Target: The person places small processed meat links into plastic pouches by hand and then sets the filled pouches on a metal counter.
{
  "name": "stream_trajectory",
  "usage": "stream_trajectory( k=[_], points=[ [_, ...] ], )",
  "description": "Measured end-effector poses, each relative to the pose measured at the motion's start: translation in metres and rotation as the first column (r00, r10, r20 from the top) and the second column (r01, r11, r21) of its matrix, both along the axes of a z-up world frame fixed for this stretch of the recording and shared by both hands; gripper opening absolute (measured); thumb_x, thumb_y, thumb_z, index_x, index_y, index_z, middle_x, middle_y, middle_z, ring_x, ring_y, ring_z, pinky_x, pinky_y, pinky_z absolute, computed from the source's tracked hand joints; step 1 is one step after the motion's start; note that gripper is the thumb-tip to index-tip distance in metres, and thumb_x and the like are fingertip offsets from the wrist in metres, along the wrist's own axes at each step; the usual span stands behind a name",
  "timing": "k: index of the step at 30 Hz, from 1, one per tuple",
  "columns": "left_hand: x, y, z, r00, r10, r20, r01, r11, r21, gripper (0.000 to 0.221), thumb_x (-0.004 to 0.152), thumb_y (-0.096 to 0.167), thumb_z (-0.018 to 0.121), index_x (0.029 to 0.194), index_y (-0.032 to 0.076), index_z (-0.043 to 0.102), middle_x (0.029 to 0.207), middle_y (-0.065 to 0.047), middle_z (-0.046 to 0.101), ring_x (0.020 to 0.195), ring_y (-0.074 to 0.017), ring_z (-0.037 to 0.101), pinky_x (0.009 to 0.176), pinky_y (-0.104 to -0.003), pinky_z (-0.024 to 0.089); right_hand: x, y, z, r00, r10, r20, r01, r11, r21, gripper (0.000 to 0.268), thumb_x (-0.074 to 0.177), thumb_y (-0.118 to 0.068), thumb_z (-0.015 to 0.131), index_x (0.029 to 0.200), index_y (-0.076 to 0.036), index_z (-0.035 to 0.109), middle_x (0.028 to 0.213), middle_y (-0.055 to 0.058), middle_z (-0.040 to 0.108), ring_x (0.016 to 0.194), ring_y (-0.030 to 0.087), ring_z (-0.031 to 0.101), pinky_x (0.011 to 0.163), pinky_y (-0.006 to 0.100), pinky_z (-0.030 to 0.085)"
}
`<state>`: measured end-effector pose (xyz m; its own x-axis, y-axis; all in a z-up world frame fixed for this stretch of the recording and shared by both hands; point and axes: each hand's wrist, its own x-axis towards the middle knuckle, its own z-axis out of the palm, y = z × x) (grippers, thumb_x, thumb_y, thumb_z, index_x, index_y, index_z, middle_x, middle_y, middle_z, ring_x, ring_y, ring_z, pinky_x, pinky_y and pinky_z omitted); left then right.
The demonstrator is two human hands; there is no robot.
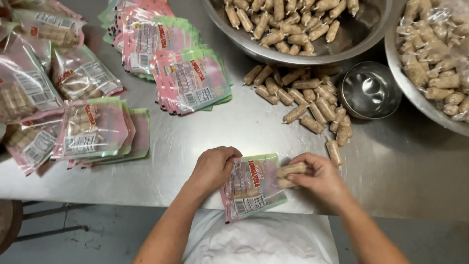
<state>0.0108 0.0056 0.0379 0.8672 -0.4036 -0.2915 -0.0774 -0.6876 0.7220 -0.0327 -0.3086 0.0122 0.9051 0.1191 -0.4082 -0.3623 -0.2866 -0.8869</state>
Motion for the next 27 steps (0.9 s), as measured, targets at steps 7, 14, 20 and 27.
stream_trajectory(
  k=[7, 14, 20, 27],
  points=[
    [0.004, -0.001, 0.022, 0.995, -0.026, -0.092, 0.020, 0.998, -0.063, 0.030, 0.096, 0.012, 0.059, 0.119, 0.003, 0.075, 0.103, -0.023, 0.078, 0.104, -0.0451, 0.073, 0.091, -0.052, 0.057, -0.020, 0.059, -0.026, 0.995, -0.087, -0.052, 0.095, 0.978, 0.185, 0.046, 0.079, 0.004, 0.086, 0.124, 0.003, 0.077, 0.095, 0.013, 0.080, 0.075, 0.014, 0.072, 0.066, 0.032, 0.068],
    [0.008, -0.004, -0.002, 0.995, -0.092, -0.044, 0.091, 0.996, -0.012, 0.024, 0.094, 0.017, 0.068, 0.111, 0.002, 0.078, 0.096, -0.023, 0.078, 0.098, -0.0442, 0.075, 0.087, -0.052, 0.059, -0.030, 0.028, -0.039, 0.967, -0.191, 0.170, 0.162, 0.972, 0.171, 0.044, 0.095, -0.005, 0.067, 0.138, -0.002, 0.062, 0.115, 0.022, 0.077, 0.083, 0.022, 0.075, 0.062, 0.033, 0.066],
    [0.006, -0.012, -0.006, 0.996, -0.066, -0.061, 0.067, 0.998, 0.003, 0.019, 0.093, 0.017, 0.068, 0.104, 0.004, 0.079, 0.092, -0.020, 0.079, 0.093, -0.0449, 0.076, 0.083, -0.050, 0.059, -0.019, 0.069, -0.024, 0.983, -0.185, -0.007, 0.173, 0.908, 0.381, 0.067, 0.104, -0.047, 0.045, 0.157, -0.008, 0.034, 0.112, 0.024, 0.076, 0.095, 0.026, 0.077, 0.078, 0.044, 0.067],
    [0.005, -0.012, -0.013, 0.998, -0.038, -0.051, 0.040, 0.999, 0.029, 0.021, 0.095, 0.020, 0.069, 0.105, 0.003, 0.077, 0.095, -0.023, 0.079, 0.096, -0.0484, 0.074, 0.083, -0.054, 0.058, 0.031, 0.003, 0.007, 0.950, -0.038, 0.309, 0.110, 0.970, -0.218, 0.038, 0.099, -0.021, 0.067, 0.134, -0.008, 0.062, 0.100, 0.020, 0.080, 0.087, 0.029, 0.079, 0.070, 0.038, 0.064]
  ],
)
